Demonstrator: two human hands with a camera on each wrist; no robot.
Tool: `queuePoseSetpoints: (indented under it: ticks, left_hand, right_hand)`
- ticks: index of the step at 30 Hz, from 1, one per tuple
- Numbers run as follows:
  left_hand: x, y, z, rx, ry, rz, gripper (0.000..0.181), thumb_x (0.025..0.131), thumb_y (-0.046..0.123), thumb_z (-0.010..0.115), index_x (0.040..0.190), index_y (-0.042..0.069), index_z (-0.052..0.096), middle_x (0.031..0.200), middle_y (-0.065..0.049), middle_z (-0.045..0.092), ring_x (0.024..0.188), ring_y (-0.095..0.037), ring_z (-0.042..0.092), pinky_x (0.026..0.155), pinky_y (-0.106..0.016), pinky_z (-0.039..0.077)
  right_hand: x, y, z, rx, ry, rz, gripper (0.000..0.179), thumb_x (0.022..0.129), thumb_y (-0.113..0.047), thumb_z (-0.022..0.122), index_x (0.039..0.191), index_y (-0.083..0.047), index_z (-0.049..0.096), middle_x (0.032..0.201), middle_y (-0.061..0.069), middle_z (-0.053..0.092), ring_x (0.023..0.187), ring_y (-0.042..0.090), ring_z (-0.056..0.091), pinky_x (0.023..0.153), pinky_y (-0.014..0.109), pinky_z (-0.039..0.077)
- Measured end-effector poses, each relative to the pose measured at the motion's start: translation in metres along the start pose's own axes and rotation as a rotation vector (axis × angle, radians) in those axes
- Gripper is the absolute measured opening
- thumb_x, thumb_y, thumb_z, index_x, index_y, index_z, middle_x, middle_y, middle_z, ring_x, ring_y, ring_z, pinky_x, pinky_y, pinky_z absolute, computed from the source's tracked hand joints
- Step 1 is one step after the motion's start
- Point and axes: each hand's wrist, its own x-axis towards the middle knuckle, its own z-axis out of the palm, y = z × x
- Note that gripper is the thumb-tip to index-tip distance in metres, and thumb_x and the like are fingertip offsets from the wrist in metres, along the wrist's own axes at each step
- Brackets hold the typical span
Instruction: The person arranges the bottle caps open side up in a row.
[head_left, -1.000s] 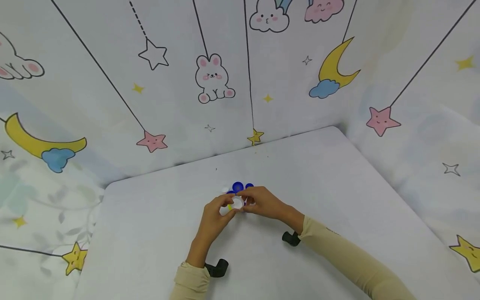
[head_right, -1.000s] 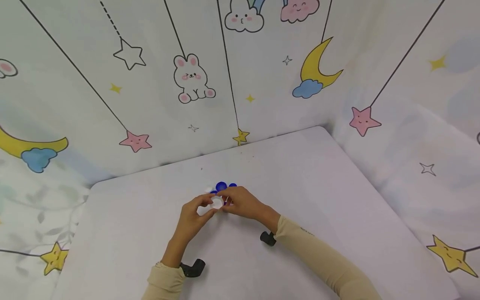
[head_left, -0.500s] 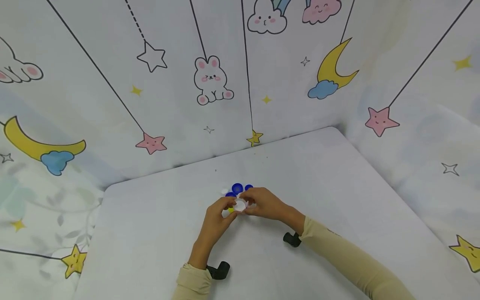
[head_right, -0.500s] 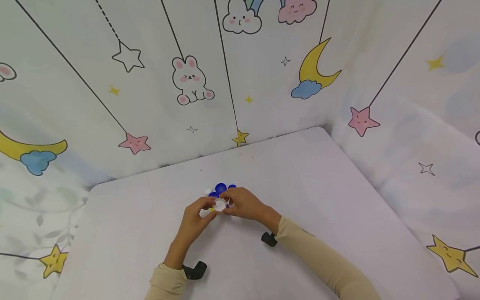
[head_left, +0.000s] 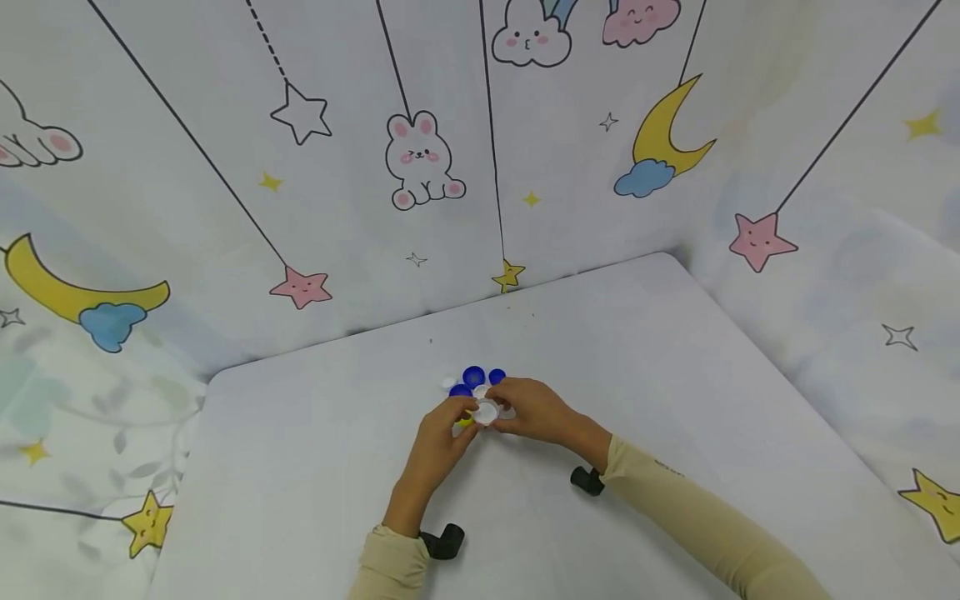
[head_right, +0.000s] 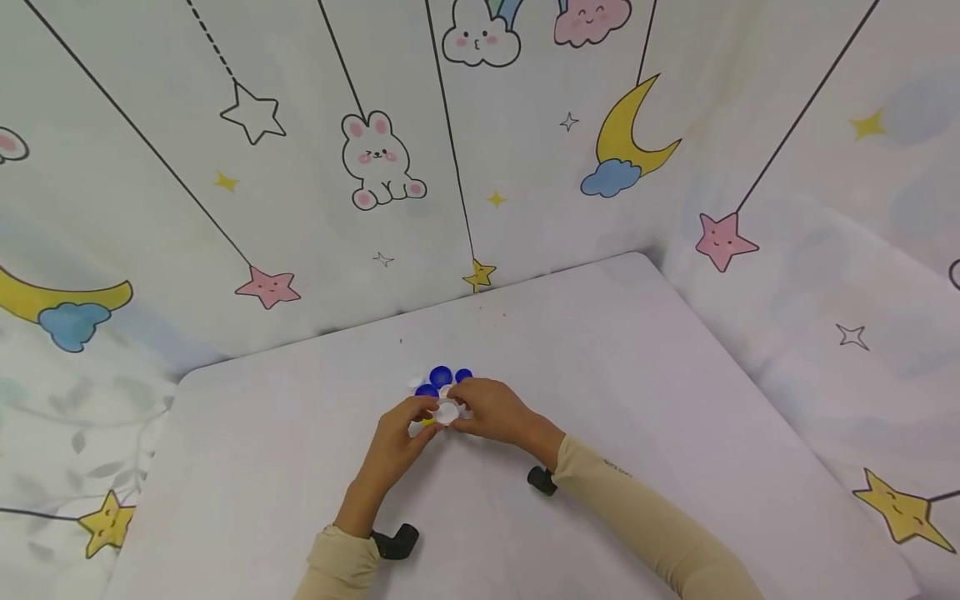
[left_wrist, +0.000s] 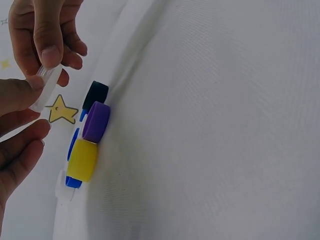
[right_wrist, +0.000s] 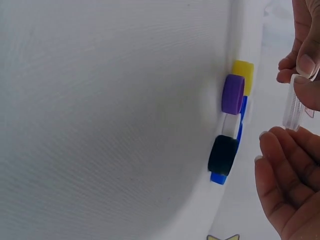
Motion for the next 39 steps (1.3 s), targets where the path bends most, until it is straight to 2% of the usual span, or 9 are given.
queuePoseSetpoints:
  ticks: [5, 16, 26, 31, 39]
  left_hand:
    - [0.001, -0.002, 0.006, 0.017, -0.009, 0.005, 0.027, 0.082, 0.001, 0.076, 0.107, 0.005, 0.064, 0.104, -0.006, 0.068, 0.092, -0.021, 0.068, 0.080, -0.031, 0.057]
    - [0.009, -0.004, 0.017, 0.170, 0.002, 0.043, 0.027, 0.079, 0.006, 0.080, 0.101, 0.008, 0.064, 0.105, -0.006, 0.069, 0.099, -0.022, 0.064, 0.088, -0.036, 0.052]
    - [0.012, -0.008, 0.032, 0.171, 0.071, 0.089, 0.028, 0.074, 0.004, 0.084, 0.093, 0.009, 0.064, 0.098, -0.006, 0.071, 0.098, -0.026, 0.058, 0.086, -0.042, 0.047]
    - [0.014, -0.011, 0.038, 0.191, 0.062, 0.121, 0.027, 0.073, 0.003, 0.084, 0.092, 0.008, 0.065, 0.095, -0.006, 0.071, 0.094, -0.026, 0.060, 0.085, -0.040, 0.049]
    - [0.016, -0.012, 0.044, 0.216, 0.053, 0.116, 0.027, 0.072, 0.003, 0.084, 0.090, 0.009, 0.064, 0.095, -0.005, 0.070, 0.092, -0.026, 0.060, 0.084, -0.039, 0.049]
  right_hand:
    - [-0.001, 0.004, 0.002, -0.018, 0.008, -0.006, 0.030, 0.085, -0.031, 0.077, 0.107, -0.014, 0.069, 0.097, -0.005, 0.069, 0.085, 0.010, 0.062, 0.074, 0.024, 0.052]
    - [-0.001, 0.011, 0.004, -0.042, 0.002, 0.030, 0.030, 0.084, -0.027, 0.077, 0.110, -0.013, 0.070, 0.098, -0.004, 0.069, 0.086, 0.009, 0.062, 0.073, 0.024, 0.052]
    - [-0.002, 0.021, 0.011, -0.055, -0.003, 0.069, 0.032, 0.084, -0.027, 0.078, 0.112, -0.015, 0.069, 0.099, -0.003, 0.068, 0.084, 0.008, 0.061, 0.071, 0.025, 0.050]
    - [-0.004, 0.023, 0.012, -0.060, -0.016, 0.083, 0.031, 0.083, -0.026, 0.079, 0.109, -0.014, 0.070, 0.097, -0.002, 0.069, 0.084, 0.010, 0.061, 0.072, 0.027, 0.051]
    - [-0.007, 0.026, 0.012, -0.060, -0.014, 0.098, 0.033, 0.083, -0.026, 0.079, 0.112, -0.012, 0.070, 0.099, -0.001, 0.069, 0.087, 0.012, 0.063, 0.074, 0.029, 0.053]
